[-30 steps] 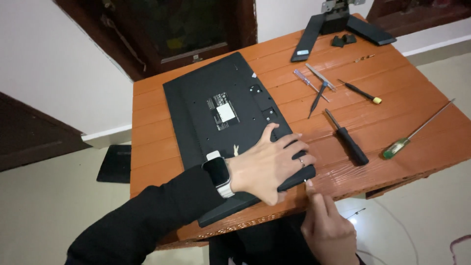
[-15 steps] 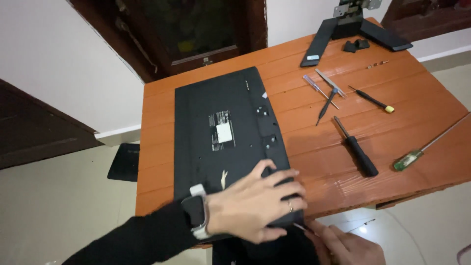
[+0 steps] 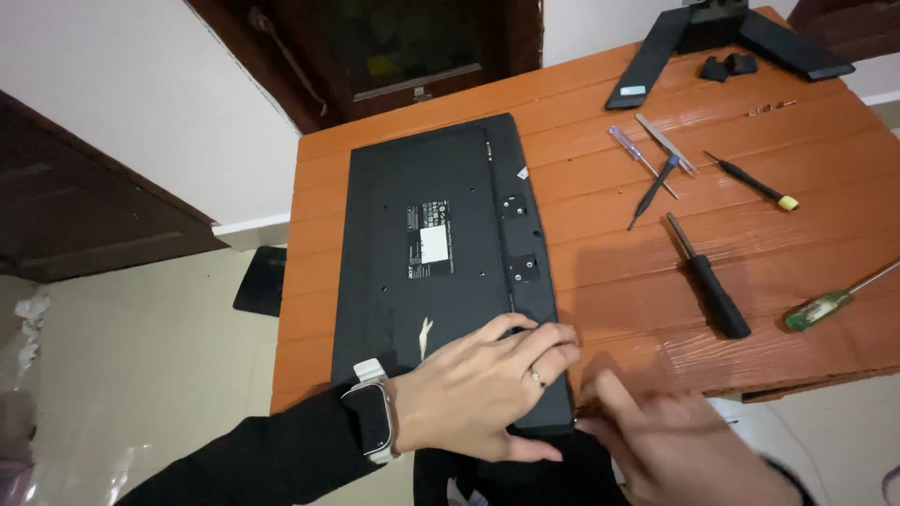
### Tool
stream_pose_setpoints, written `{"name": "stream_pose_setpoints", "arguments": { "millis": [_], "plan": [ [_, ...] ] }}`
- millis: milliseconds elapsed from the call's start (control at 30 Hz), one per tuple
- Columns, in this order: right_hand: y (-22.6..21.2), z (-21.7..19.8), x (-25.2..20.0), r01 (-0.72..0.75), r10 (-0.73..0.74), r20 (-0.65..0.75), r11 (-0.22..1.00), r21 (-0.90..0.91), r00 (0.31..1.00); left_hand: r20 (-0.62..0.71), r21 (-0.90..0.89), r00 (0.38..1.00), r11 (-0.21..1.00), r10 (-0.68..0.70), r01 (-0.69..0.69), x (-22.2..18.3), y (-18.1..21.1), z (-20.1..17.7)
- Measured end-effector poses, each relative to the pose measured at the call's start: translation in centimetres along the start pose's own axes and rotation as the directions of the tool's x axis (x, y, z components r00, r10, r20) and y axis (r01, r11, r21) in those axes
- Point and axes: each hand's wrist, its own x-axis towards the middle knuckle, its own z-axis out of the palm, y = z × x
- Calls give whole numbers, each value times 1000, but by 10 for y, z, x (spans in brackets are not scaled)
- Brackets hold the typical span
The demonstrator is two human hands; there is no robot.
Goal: Using a flat-head screwdriver to pry open the plastic casing of a computer monitor.
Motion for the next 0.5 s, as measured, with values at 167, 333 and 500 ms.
{"name": "stream_pose_setpoints", "arguments": {
  "millis": [167,333,500],
  "plan": [
    [-5,9,9,192,-166,-131,955,228,977,-50,14,992,993,-115,116,5,12,5],
    [-60,67,-20,-552,551,180,832,-50,815,0,13,996,996,-94,94,-1,13,5],
    [-79,116,-18,-285,307,-423,952,116,853,96,-6,995,1000,-28,29,-14,6,-6]
  ]
}}
